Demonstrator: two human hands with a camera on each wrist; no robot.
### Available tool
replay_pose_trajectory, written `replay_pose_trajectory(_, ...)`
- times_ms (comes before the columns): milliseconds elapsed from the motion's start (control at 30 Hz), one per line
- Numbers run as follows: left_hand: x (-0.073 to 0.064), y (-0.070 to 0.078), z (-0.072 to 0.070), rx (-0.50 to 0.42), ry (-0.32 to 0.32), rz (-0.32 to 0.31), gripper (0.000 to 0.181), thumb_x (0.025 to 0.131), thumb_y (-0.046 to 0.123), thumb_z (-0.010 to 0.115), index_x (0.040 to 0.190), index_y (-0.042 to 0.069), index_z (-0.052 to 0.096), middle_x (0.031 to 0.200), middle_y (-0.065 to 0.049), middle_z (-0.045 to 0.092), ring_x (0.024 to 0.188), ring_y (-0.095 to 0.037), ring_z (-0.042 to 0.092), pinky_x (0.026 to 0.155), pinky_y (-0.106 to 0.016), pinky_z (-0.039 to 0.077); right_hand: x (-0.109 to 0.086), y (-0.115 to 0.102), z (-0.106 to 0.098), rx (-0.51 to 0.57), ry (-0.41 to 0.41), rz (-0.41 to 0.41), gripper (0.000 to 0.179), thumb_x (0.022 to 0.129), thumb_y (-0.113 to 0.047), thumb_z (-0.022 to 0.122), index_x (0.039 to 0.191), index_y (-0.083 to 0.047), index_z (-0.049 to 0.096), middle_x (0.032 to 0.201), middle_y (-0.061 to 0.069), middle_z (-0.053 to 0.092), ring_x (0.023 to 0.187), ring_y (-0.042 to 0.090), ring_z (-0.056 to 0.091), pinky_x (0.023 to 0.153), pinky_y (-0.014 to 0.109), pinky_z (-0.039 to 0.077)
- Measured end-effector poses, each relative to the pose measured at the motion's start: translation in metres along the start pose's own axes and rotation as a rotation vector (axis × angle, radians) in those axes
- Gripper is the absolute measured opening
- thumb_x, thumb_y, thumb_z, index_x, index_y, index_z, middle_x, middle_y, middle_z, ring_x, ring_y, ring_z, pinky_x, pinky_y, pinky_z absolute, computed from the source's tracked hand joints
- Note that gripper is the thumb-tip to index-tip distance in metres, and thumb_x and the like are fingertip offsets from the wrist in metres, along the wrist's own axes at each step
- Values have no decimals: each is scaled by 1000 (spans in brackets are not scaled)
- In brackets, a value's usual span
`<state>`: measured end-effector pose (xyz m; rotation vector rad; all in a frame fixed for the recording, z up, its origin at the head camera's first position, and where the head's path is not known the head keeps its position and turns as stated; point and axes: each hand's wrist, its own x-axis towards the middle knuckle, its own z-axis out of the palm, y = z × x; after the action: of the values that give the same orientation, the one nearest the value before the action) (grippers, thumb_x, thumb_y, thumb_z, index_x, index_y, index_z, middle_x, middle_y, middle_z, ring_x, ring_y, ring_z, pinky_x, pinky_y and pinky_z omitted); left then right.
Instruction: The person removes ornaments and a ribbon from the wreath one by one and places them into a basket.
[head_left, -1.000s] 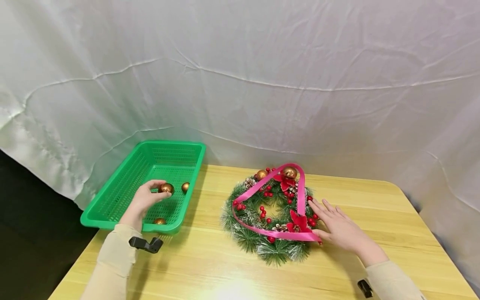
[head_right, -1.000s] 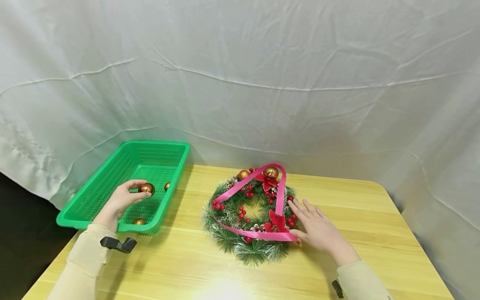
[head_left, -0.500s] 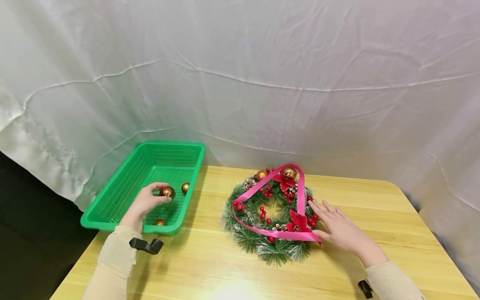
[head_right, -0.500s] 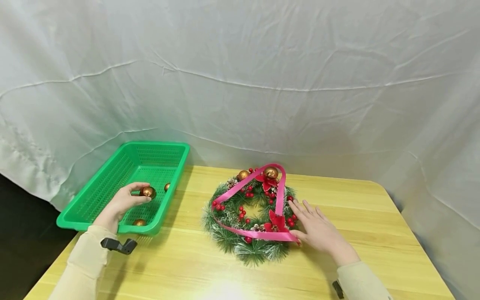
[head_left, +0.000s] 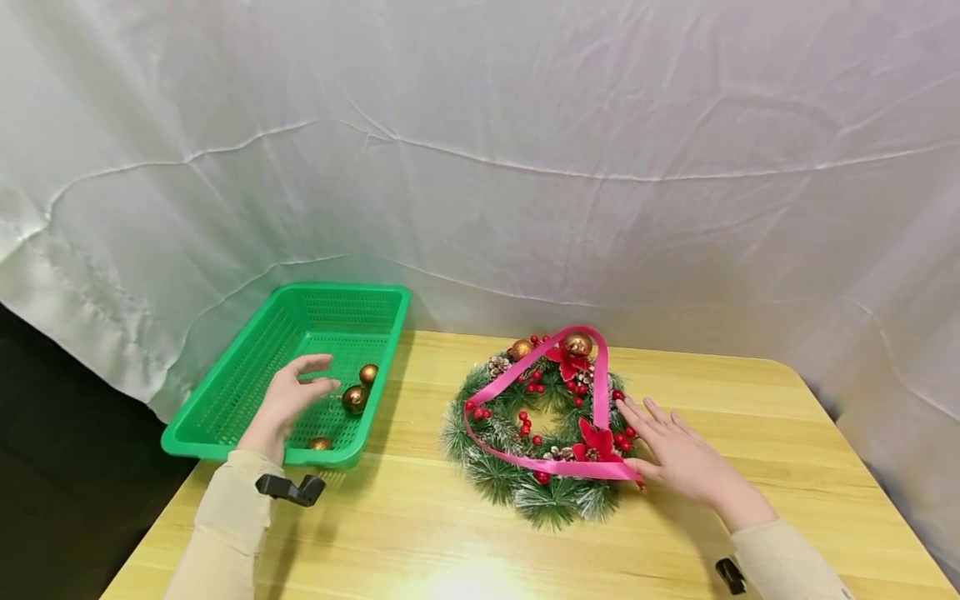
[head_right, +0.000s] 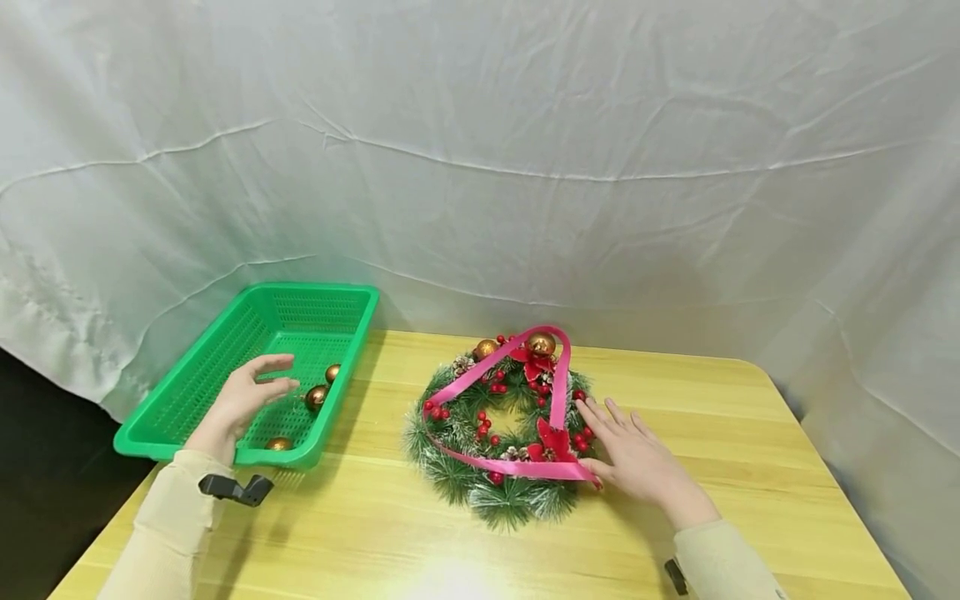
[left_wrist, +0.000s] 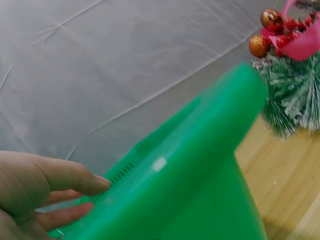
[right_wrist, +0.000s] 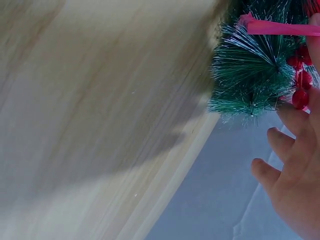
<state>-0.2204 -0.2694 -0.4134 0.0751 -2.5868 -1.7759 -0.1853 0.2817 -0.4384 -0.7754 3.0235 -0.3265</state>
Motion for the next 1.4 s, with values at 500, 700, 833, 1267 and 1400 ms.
replay_pose_trajectory(500,10,73,44,-22,104,224,43,89,3,66,131,6,55,131,-13,53,112,-30,53,86,-44,47,1,3,2,33,18,-14,79,93,-50,53,152,-9,22,155,15,21,140,41,15,111,57,11)
replay_pose_trajectory(700,21,114,91,-111,34,283,43,84,-4,68,126,3,59,129,-12,55,112,-34,54,87,-42,50,1,4,4,34,19,-27,79,92,-50,54,152,-10,23,155,15,21,139,42,16,110,58,12)
replay_pose_trajectory(833,33,126,121,-179,17,288,43,82,-4,70,123,4,61,126,-12,57,112,-33,54,88,-42,49,0,3,4,32,19,-31,79,92,-50,54,152,-9,22,155,15,21,139,43,17,110,59,12)
replay_pose_trajectory(1267,86,110,195,-232,-127,237,39,84,-1,69,123,2,62,123,-13,59,104,-32,56,86,-38,49,2,2,2,29,12,-37,80,91,-51,54,152,-9,24,155,12,20,139,42,18,109,59,13)
replay_pose_trajectory(1400,99,101,211,-197,-200,224,41,85,0,69,124,3,61,126,-14,57,104,-31,56,85,-38,49,2,1,0,34,11,-37,79,92,-50,54,152,-8,24,155,14,21,139,42,17,109,60,14)
